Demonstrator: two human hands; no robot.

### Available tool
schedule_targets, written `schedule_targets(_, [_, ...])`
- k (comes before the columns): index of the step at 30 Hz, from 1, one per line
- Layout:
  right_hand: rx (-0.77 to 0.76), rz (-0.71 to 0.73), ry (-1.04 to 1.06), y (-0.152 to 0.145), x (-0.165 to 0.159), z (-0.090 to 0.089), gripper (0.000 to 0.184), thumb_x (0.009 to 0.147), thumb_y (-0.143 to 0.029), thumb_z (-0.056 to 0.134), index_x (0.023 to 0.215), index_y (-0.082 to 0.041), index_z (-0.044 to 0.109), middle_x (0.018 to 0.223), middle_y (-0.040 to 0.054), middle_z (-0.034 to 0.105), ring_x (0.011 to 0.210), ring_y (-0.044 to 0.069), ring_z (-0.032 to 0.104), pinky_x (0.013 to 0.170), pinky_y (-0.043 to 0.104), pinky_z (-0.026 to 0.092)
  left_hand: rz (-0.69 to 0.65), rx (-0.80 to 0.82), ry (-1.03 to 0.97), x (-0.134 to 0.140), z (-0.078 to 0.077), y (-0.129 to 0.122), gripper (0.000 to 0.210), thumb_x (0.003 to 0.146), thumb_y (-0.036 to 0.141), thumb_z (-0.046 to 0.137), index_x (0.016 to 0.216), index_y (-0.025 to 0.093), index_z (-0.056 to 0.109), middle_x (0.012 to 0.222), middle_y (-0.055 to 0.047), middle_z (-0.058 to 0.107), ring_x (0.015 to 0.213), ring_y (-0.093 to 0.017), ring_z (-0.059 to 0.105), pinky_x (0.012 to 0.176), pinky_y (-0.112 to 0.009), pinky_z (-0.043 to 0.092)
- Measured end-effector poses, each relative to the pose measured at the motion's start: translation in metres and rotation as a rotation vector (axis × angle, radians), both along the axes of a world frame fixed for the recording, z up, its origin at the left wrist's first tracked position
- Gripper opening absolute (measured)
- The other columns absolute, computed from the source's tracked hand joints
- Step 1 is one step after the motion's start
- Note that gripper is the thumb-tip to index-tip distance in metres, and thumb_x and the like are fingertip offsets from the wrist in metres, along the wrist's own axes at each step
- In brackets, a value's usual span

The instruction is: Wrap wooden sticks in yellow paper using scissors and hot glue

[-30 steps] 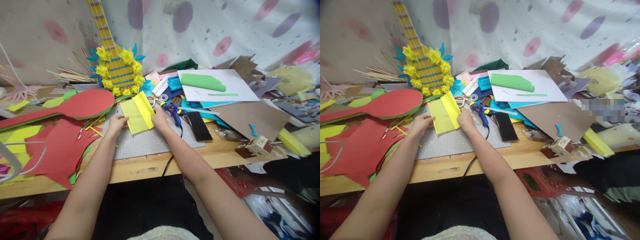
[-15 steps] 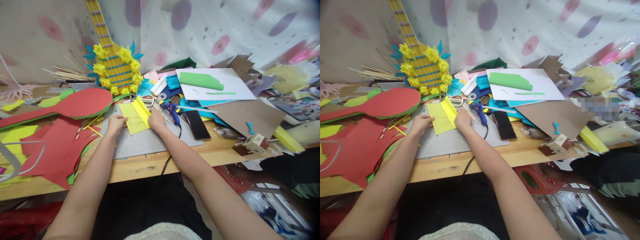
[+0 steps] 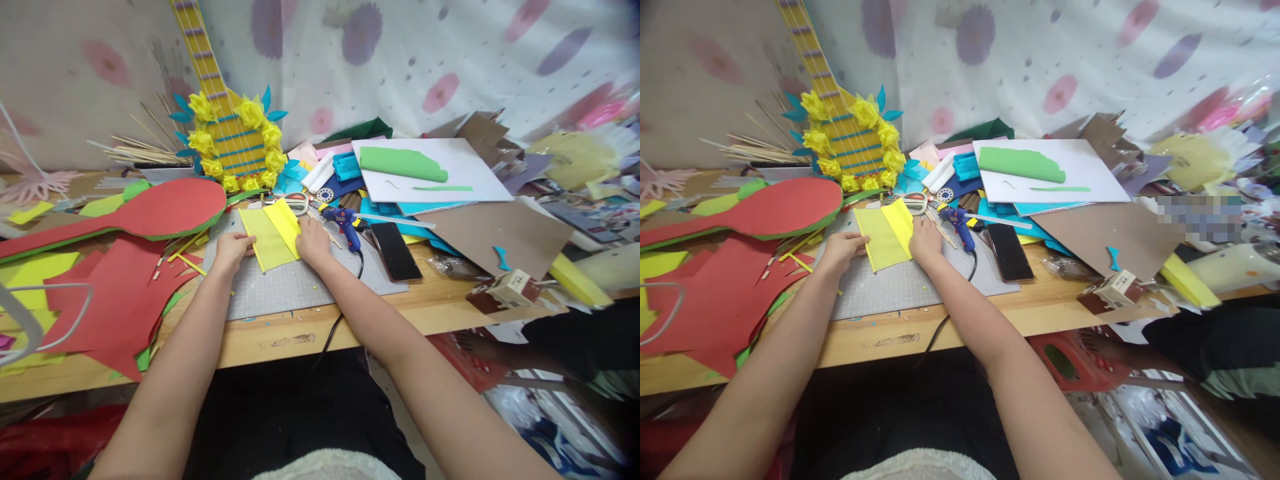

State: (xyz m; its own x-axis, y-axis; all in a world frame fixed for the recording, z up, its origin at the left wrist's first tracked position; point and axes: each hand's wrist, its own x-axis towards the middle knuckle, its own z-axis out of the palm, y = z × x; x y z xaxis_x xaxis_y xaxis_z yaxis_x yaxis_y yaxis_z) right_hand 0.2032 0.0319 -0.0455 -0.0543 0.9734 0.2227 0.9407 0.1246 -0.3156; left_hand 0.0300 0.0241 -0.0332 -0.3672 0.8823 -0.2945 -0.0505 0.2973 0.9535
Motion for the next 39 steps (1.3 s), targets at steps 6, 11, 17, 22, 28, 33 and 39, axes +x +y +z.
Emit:
schedule_targets(6, [0.046, 0.119, 0.03, 0.005, -0.002, -0.007, 0.037, 0.081, -0.008, 0.035, 0.112, -0.017, 0.053, 0.104, 0.012, 0.053, 0.096, 0.023, 0.048, 0.081, 0.032, 0.04, 0.018, 0.018, -0.022, -0.007, 0.001, -0.002, 0.008, 0.063, 0.001, 0.061, 0.062, 0.009, 0.058, 0.055, -0.004, 0.061, 0.054, -0.014, 0.062, 0.061, -0.029, 0.055])
schedule_targets(11, [0.08, 0.158, 0.024, 0.021, -0.009, 0.005, 0.034, 0.083, -0.01, 0.032, 0.11, -0.016, 0.053, 0.103, 0.0128, 0.052, 0.097, 0.023, 0.046, 0.081, 0.033, 0.039, 0.049, 0.064, -0.058, -0.01, -0.003, 0.0, 0.009, 0.066, 0.001, 0.059, 0.061, 0.009, 0.057, 0.055, -0.004, 0.061, 0.055, -0.014, 0.062, 0.061, -0.027, 0.054])
schedule_targets(17, [-0.021, 0.128, 0.052, 0.037, -0.024, 0.005, 0.035, 0.078, -0.009, 0.039, 0.109, -0.017, 0.051, 0.105, 0.0131, 0.053, 0.096, 0.024, 0.049, 0.08, 0.034, 0.039, 0.104, 0.145, -0.048, -0.014, -0.006, 0.002, 0.007, 0.067, 0.005, 0.059, 0.065, 0.01, 0.056, 0.057, -0.003, 0.061, 0.054, -0.013, 0.062, 0.058, -0.026, 0.053])
schedule_targets(22, [0.045, 0.148, 0.018, 0.055, -0.023, 0.009, 0.033, 0.08, -0.013, 0.041, 0.111, -0.014, 0.052, 0.111, 0.0138, 0.053, 0.104, 0.024, 0.046, 0.086, 0.033, 0.038, 0.115, 0.121, -0.053, -0.018, -0.007, 0.002, 0.008, 0.067, 0.004, 0.059, 0.064, 0.01, 0.056, 0.058, -0.003, 0.061, 0.051, -0.012, 0.06, 0.058, -0.027, 0.053])
schedule_targets(28, [-0.012, 0.186, -0.295, 0.086, -0.022, 0.023, 0.037, 0.084, -0.006, 0.031, 0.114, -0.004, 0.052, 0.114, 0.0208, 0.054, 0.106, 0.024, 0.049, 0.088, 0.035, 0.036, 0.111, 0.104, -0.085, -0.019, -0.008, 0.001, 0.009, 0.067, 0.003, 0.059, 0.062, 0.01, 0.056, 0.06, -0.004, 0.061, 0.051, -0.011, 0.059, 0.058, -0.027, 0.053])
schedule_targets(33, [-0.048, 0.161, -0.35, 0.092, -0.029, 0.022, 0.037, 0.085, -0.007, 0.032, 0.111, -0.003, 0.056, 0.112, 0.0226, 0.056, 0.109, 0.026, 0.049, 0.087, 0.035, 0.038, 0.108, 0.087, -0.115, -0.021, -0.009, 0.0, 0.006, 0.067, 0.005, 0.06, 0.064, 0.009, 0.059, 0.062, -0.005, 0.063, 0.053, -0.011, 0.06, 0.058, -0.024, 0.052])
schedule_targets(39, [-0.066, 0.069, -0.309, 0.081, -0.03, 0.042, 0.036, 0.085, -0.01, 0.033, 0.112, -0.003, 0.056, 0.116, 0.0241, 0.052, 0.11, 0.027, 0.049, 0.086, 0.036, 0.04, 0.12, 0.084, -0.157, -0.017, -0.003, -0.002, 0.006, 0.068, 0.003, 0.06, 0.066, 0.009, 0.059, 0.063, -0.005, 0.063, 0.051, -0.01, 0.059, 0.052, -0.021, 0.049])
